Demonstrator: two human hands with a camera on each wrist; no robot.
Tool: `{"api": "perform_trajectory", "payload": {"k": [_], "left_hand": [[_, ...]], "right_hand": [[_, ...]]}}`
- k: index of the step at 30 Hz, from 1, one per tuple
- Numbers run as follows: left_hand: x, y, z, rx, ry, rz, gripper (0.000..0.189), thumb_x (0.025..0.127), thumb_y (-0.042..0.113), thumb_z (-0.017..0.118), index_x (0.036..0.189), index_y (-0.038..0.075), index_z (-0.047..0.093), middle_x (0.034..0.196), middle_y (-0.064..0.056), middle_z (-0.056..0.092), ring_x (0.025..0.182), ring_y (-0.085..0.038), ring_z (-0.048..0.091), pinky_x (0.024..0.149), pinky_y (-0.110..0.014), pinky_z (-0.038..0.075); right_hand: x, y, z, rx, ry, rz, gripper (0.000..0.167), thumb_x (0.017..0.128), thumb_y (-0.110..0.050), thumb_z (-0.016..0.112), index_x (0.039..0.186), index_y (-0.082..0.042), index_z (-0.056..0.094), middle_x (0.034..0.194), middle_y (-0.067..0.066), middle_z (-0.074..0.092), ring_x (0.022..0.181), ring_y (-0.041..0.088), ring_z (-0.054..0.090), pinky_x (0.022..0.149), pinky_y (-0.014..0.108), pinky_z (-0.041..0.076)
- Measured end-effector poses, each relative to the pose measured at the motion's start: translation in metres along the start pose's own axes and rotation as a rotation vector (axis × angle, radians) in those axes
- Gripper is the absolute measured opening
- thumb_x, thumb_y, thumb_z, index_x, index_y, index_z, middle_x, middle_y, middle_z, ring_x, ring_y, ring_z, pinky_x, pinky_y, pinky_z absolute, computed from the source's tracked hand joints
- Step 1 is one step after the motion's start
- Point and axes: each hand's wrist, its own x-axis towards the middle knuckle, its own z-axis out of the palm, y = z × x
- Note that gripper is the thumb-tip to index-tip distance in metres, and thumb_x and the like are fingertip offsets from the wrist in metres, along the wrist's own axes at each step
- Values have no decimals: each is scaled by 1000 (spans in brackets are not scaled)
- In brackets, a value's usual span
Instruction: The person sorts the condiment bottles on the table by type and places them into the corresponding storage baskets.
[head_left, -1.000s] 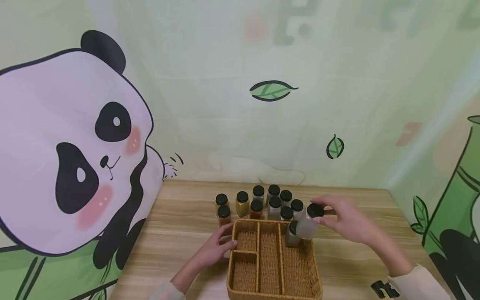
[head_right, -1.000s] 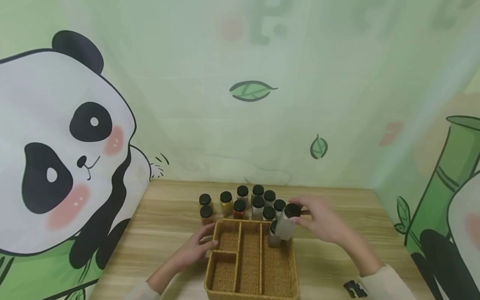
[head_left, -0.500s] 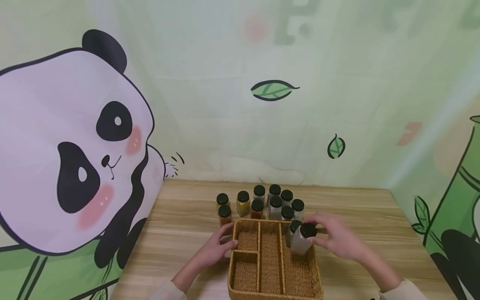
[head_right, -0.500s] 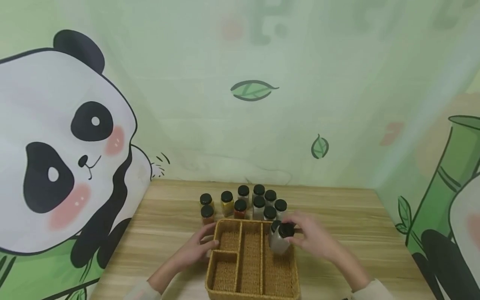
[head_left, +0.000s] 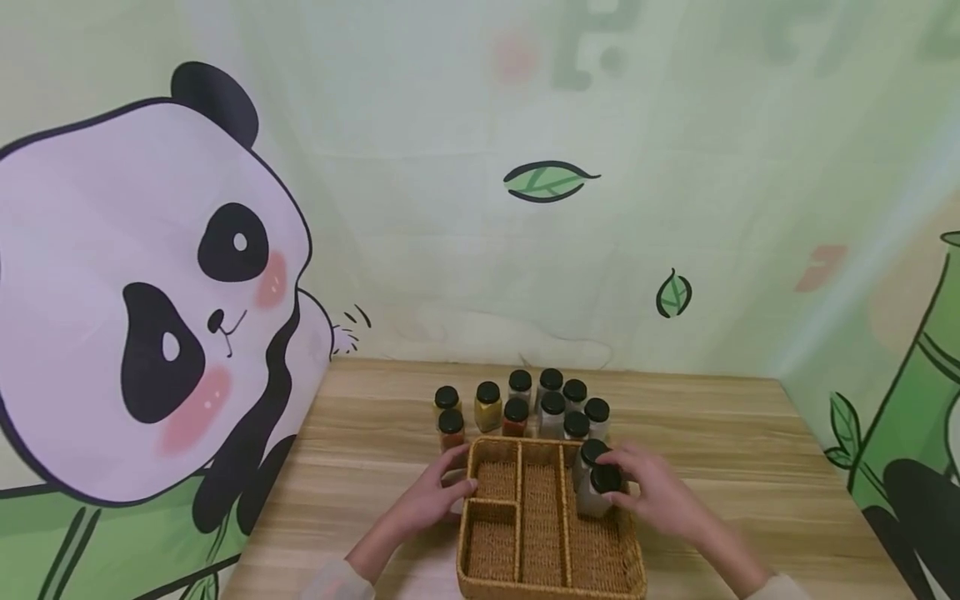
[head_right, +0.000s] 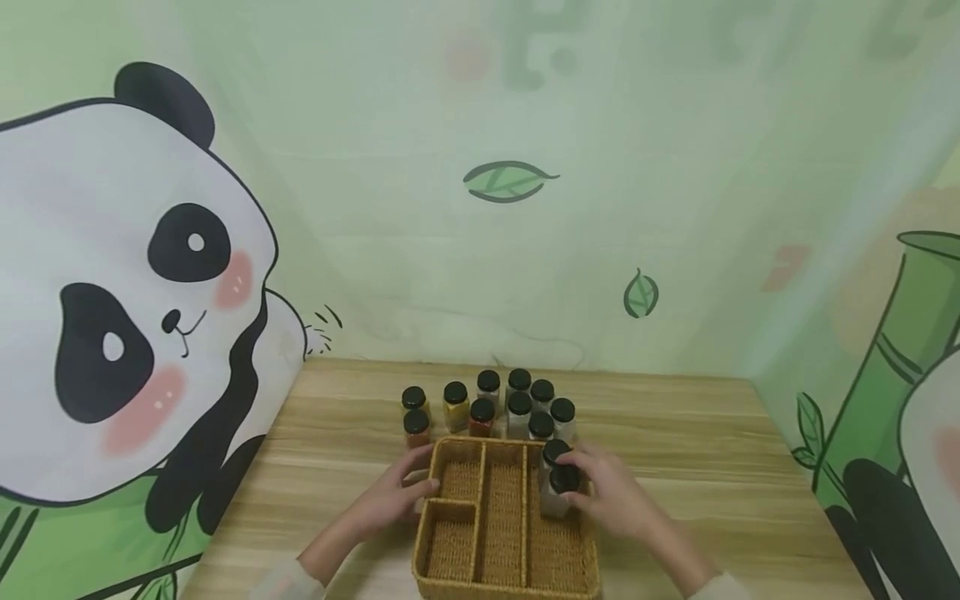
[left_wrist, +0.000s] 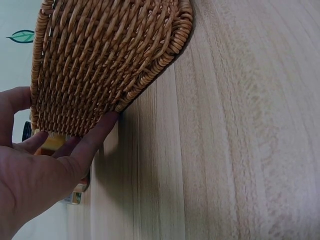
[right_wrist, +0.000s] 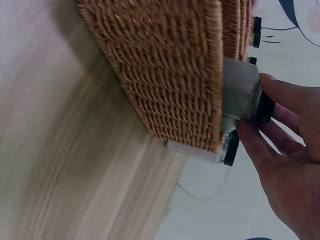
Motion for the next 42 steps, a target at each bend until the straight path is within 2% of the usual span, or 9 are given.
{"api": "perform_trajectory", "payload": {"k": [6,11,22,28,36,42], "left_hand": [[-1,0,1,-9,-4,3,69,108,17,61,167,9,27,168,-29,25,144,-56,40,88,-55,64],[0,0,2,-10,-5,5,69,108,17,61,167,9,26,167,-30,25,144,-56,40,88,-56,64],[0,-2,0,7,-1,6,70,107,20,63,167,9,27,167,-29,25,146,-56,37,89,-53,64],[0,-4,-1,-5,4,-3,70,107,20,63,167,11,28,167,-28,27,146,-55,37,89,-54,64],[-1,-1,-1,13,7,6,70,107,21,63,167,10,28,166,-28,29,148,-57,33,89,-54,64],[-2,1,1,11,6,5,70,107,20,63,167,9,28,166,-29,29,148,-58,32,88,-56,63]], "right_hand": [[-4,-1,10,-85,25,-18,44,86,-6,88,126,-2,71,114,3,66,92,15,63,75,35,59],[-7,-2,15,-94,52,-17,45,84,-5,89,126,-3,71,113,2,66,89,13,61,72,32,57],[-8,-2,25,-96,123,10,46,82,-7,91,123,-6,69,119,2,68,103,21,70,88,41,63],[-9,4,31,-95,159,11,47,80,-8,94,121,-7,70,121,3,69,105,23,71,85,40,63],[-8,8,34,-142,205,-58,52,76,-7,96,121,-4,71,115,3,69,102,21,72,82,40,64],[-8,7,33,-150,201,-39,51,77,-8,96,122,-5,71,114,2,70,104,23,72,84,42,63]]}}
